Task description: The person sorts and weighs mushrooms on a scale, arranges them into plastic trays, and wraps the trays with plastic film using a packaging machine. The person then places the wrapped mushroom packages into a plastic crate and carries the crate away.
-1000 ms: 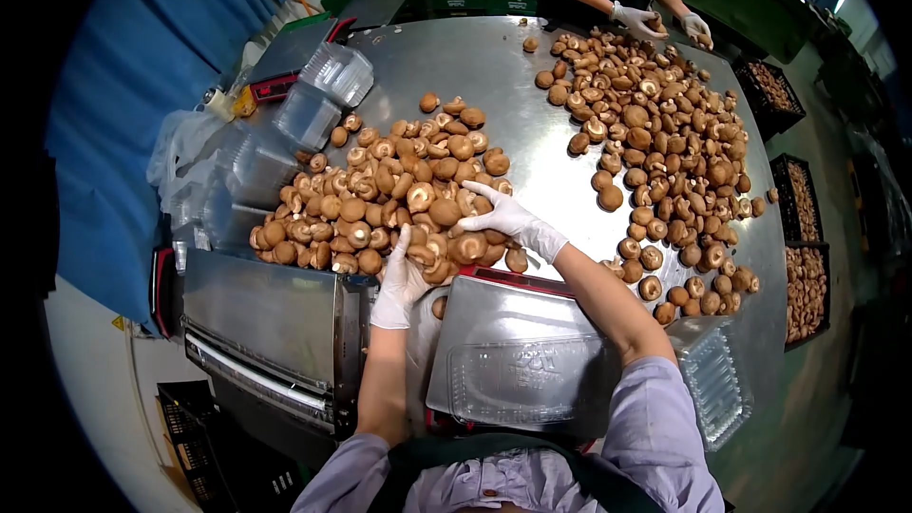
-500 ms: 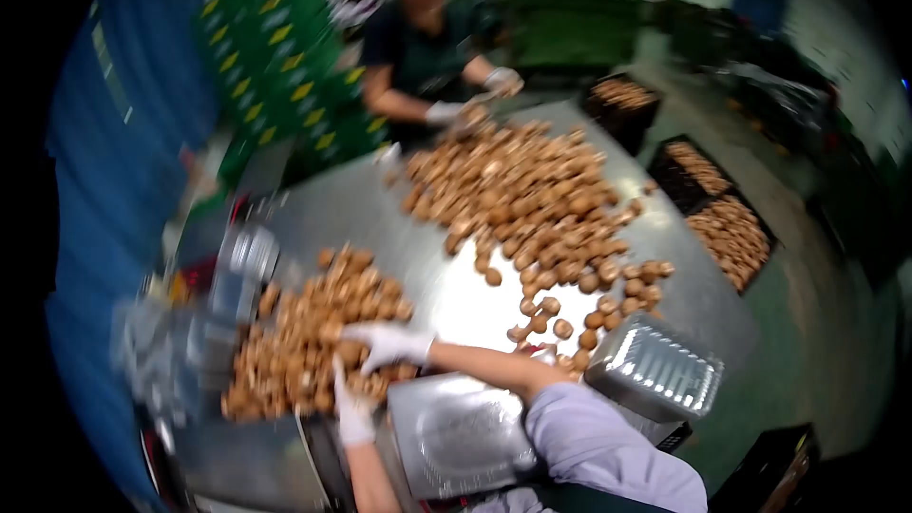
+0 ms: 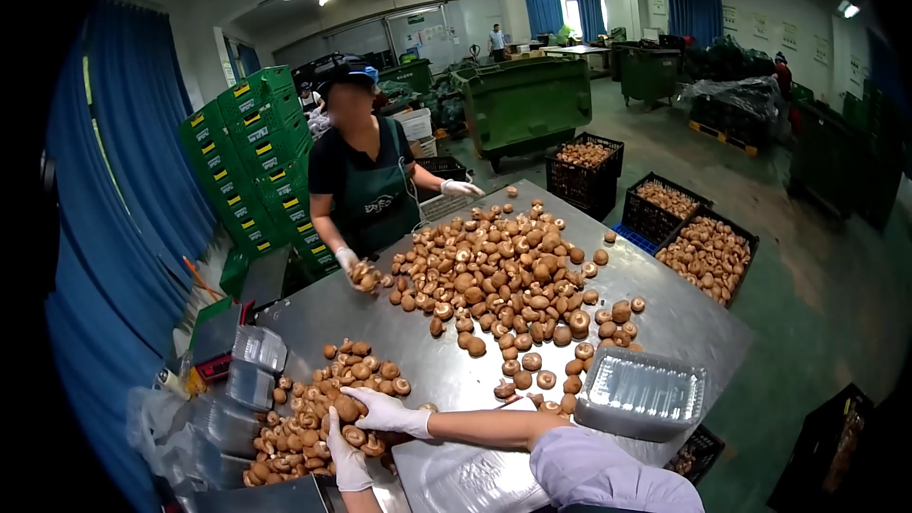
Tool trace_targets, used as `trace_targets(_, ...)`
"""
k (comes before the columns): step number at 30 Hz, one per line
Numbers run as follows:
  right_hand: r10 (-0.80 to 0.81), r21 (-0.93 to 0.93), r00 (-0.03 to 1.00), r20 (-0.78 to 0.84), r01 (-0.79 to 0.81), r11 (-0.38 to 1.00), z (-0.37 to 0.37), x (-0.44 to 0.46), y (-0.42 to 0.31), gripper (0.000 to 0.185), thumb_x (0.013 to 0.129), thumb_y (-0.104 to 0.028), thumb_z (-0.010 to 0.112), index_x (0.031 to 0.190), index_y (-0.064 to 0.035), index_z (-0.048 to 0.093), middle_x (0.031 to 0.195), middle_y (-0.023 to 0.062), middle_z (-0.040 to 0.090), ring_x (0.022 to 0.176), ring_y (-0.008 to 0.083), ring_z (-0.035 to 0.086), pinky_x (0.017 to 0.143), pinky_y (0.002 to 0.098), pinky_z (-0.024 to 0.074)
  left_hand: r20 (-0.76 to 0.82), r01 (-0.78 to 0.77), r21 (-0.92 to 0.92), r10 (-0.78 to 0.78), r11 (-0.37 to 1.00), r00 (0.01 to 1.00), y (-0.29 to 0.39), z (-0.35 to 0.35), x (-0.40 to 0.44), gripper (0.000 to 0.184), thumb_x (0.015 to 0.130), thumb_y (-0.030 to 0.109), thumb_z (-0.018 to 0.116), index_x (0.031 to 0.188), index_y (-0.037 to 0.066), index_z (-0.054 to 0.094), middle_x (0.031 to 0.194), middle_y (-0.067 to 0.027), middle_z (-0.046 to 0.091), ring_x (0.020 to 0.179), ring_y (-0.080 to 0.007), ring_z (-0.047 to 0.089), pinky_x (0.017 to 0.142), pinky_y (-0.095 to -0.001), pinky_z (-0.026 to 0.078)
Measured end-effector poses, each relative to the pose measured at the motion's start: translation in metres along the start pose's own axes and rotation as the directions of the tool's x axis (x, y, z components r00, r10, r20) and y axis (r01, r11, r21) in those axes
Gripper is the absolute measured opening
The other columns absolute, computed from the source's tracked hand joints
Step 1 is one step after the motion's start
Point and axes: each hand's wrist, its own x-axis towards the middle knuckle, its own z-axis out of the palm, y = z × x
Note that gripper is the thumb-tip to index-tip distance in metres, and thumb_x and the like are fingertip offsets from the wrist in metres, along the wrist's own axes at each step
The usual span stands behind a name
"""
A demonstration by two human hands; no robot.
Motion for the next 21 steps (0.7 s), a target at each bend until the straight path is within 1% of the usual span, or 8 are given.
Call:
trace_targets(2,0.026,0.009,1.000,-0.017,-0.025,1.000,0.003,-0.006,-0.005,0.075,0.071,-0.017,0.067,0.138,-0.0129,0.034,0.128,0.0176,0.046,0.114,0.0289,0.050,0.093,0.0337,0.0424,-0.048,-0.233,-0.113,0.229,0.966,0.972,-0.003,0.013,-0.009,0.042,0.083,0.026,0.067,0.112,0.000,0.053,0.103,-0.0133,0.060,0.083,-0.0228,0.063,0.067,-0.0343,0.056)
trace_targets(3,0.059,0.094,0.998,-0.012,-0.058,0.994,0.004,-0.011,-0.010,0.074,0.071,-0.017,0.068,0.137,-0.0127,0.035,0.127,0.0176,0.047,0.114,0.0286,0.050,0.093,0.0336,0.0426,-0.128,-0.345,-0.008,0.341,0.939,0.931,-0.001,0.020,-0.015,0.037,0.083,0.021,0.066,0.112,0.001,0.054,0.096,-0.0103,0.062,0.070,-0.0166,0.063,0.051,-0.0259,0.051)
trace_targets(8,0.085,0.343,0.995,-0.055,-0.061,0.937,-0.004,-0.036,-0.032,0.072,0.072,-0.014,0.068,0.136,-0.0111,0.037,0.126,0.0165,0.051,0.112,0.0241,0.052,0.091,0.0309,0.0435,-0.092,-0.315,0.134,0.329,0.939,0.940,0.012,0.047,-0.061,0.044,0.082,0.017,0.066,0.120,0.001,0.051,0.086,-0.0051,0.062,0.048,-0.0052,0.049,0.034,-0.0143,0.029)
trace_targets(10,0.003,0.260,0.990,-0.143,0.035,0.965,-0.008,-0.052,-0.037,0.070,0.073,-0.012,0.067,0.136,-0.0113,0.037,0.128,0.0156,0.049,0.117,0.0228,0.049,0.096,0.0300,0.0403,0.004,-0.402,0.172,0.407,0.899,0.913,0.006,0.054,-0.080,0.046,0.081,0.016,0.068,0.119,-0.002,0.050,0.110,-0.0122,0.058,0.093,-0.0206,0.060,0.077,-0.0300,0.053)
trace_targets(11,-0.003,0.274,0.989,-0.149,0.044,0.961,-0.013,-0.065,-0.042,0.069,0.073,-0.012,0.067,0.136,-0.0117,0.038,0.130,0.0152,0.047,0.119,0.0232,0.046,0.098,0.0304,0.0387,-0.012,-0.427,0.195,0.438,0.883,0.899,0.000,0.058,-0.090,0.047,0.082,0.014,0.066,0.123,-0.001,0.048,0.110,-0.0122,0.058,0.095,-0.0219,0.060,0.080,-0.0318,0.052)
trace_targets(16,-0.001,0.254,0.982,-0.190,0.050,0.966,-0.032,-0.140,-0.067,0.069,0.070,-0.012,0.068,0.133,-0.0081,0.040,0.131,0.0162,0.045,0.122,0.0263,0.044,0.102,0.0328,0.0354,0.037,-0.345,0.152,0.343,0.926,0.939,-0.042,0.057,-0.152,0.061,0.082,0.011,0.064,0.136,0.003,0.036,0.101,-0.0087,0.057,0.060,-0.0073,0.050,0.042,-0.0186,0.036)
trace_targets(19,0.108,0.269,0.979,-0.175,-0.058,0.961,-0.031,-0.185,-0.062,0.071,0.069,-0.012,0.070,0.133,-0.0104,0.040,0.131,0.0173,0.044,0.121,0.0285,0.044,0.099,0.0345,0.0392,0.064,-0.240,0.180,0.232,0.954,0.971,-0.063,0.065,-0.189,0.060,0.081,0.011,0.066,0.134,0.002,0.038,0.105,-0.0078,0.055,0.081,-0.0099,0.054,0.059,-0.0184,0.044)
trace_targets(21,0.177,0.037,0.966,-0.190,-0.173,0.984,-0.032,-0.209,-0.057,0.069,0.069,-0.011,0.069,0.133,-0.0120,0.041,0.130,0.0195,0.043,0.119,0.0323,0.045,0.095,0.0365,0.0423,0.103,-0.315,0.325,0.298,0.892,0.949,-0.098,0.044,-0.176,0.057,0.077,0.012,0.070,0.127,0.000,0.045,0.106,-0.0089,0.056,0.090,-0.0139,0.055,0.070,-0.0220,0.046)
